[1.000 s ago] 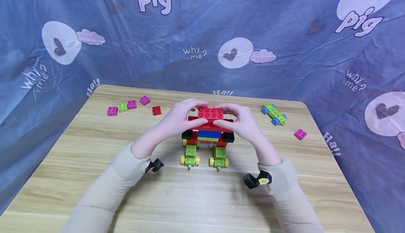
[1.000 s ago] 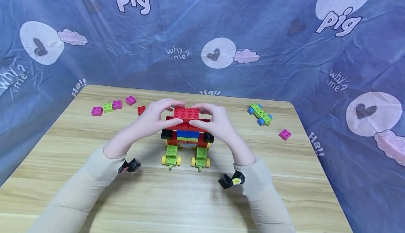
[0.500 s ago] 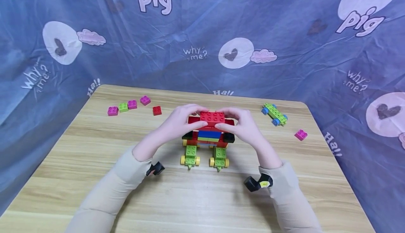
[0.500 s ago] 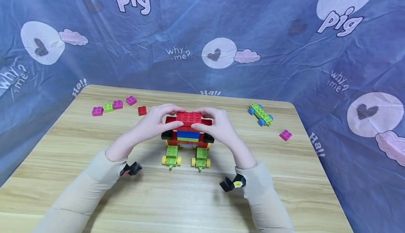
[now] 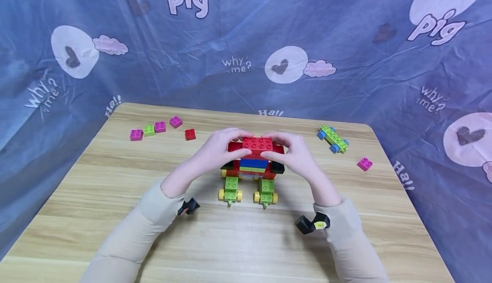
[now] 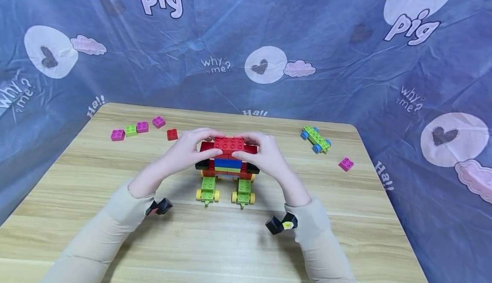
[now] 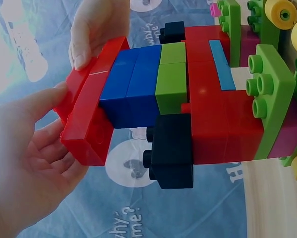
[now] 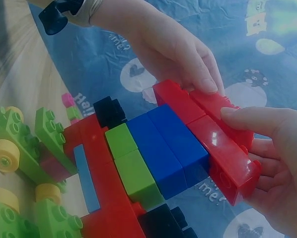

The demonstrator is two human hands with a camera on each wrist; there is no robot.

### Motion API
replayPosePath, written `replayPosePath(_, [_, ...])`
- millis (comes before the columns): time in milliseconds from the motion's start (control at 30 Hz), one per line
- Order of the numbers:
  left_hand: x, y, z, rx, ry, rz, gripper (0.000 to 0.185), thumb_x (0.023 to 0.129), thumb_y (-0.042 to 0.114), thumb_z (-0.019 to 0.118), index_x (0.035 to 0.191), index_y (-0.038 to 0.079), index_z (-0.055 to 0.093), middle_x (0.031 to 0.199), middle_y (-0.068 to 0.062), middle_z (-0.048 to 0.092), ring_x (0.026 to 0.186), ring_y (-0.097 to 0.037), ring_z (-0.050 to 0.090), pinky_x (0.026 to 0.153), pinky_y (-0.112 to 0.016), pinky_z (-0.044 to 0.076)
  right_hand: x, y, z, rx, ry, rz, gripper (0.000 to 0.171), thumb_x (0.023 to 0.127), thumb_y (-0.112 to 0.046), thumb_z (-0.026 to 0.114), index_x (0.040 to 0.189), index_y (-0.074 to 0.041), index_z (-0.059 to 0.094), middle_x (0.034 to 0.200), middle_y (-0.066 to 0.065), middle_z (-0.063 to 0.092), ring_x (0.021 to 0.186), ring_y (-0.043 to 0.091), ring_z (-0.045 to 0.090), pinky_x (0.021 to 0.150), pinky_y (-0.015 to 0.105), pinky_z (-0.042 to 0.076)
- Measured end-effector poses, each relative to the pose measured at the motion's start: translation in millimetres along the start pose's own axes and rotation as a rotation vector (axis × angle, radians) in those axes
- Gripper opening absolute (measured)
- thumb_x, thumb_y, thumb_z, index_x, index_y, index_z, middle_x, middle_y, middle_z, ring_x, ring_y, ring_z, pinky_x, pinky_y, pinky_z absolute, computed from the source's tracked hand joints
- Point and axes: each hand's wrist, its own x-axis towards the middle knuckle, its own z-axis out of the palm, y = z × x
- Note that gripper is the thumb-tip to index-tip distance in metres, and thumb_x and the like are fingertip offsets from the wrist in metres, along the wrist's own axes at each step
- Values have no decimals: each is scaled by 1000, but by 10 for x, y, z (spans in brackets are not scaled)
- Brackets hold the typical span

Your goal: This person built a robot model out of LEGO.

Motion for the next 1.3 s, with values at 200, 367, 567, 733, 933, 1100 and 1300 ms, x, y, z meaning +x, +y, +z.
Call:
replayPosePath(200, [-8,-6,13,-2,16,16,42,88,24,74,124,6,66,125,-11,67,113,-25,63,99,-41,51,-9,-2,6,-1,-4,23,42,81,-18,80,119,-5,68,108,11,73,97,24,67,80,37,56])
replayPosePath(367, [-12,-23,22,-14,30,22,41,87,23,74,123,6,66,124,-11,68,113,-25,63,99,-41,51,-7,17,17,11,0,41,42,81,-19,80,119,-6,68,108,11,73,95,23,67,80,38,56])
replayPosePath(567, [-12,-22,32,-32,32,13,41,87,23,74,123,6,67,124,-11,68,114,-26,64,100,-41,51,-9,17,21,11,7,41,41,81,-18,80,118,-5,68,108,12,73,95,23,68,82,39,55])
replayPosePath(733, [-20,0,32,-32,31,-5,43,87,23,74,125,5,66,126,-12,67,116,-27,63,100,-42,51,-14,-2,15,-1,3,36,41,81,-18,79,119,-5,68,109,12,73,95,23,68,82,38,55])
replayPosePath(933, [-23,-5,32,-25,26,-1,43,87,24,75,125,5,66,126,-12,67,117,-27,62,101,-42,50,-12,-1,21,-30,0,19,40,82,-20,79,119,-5,69,108,11,73,91,21,67,78,36,55])
replayPosePath(1100, [-14,-29,17,-27,15,2,43,87,24,75,124,6,66,125,-11,68,118,-27,62,102,-43,49,-6,16,32,-27,-3,11,40,82,-20,78,118,-5,69,107,11,73,90,21,66,78,38,55])
replayPosePath(1300, [24,-44,-3,-24,0,14,41,86,23,75,123,5,67,120,-12,70,113,-27,64,99,-42,51,-4,15,10,-27,-17,38,40,82,-21,78,119,-6,69,109,11,73,90,21,66,78,34,55])
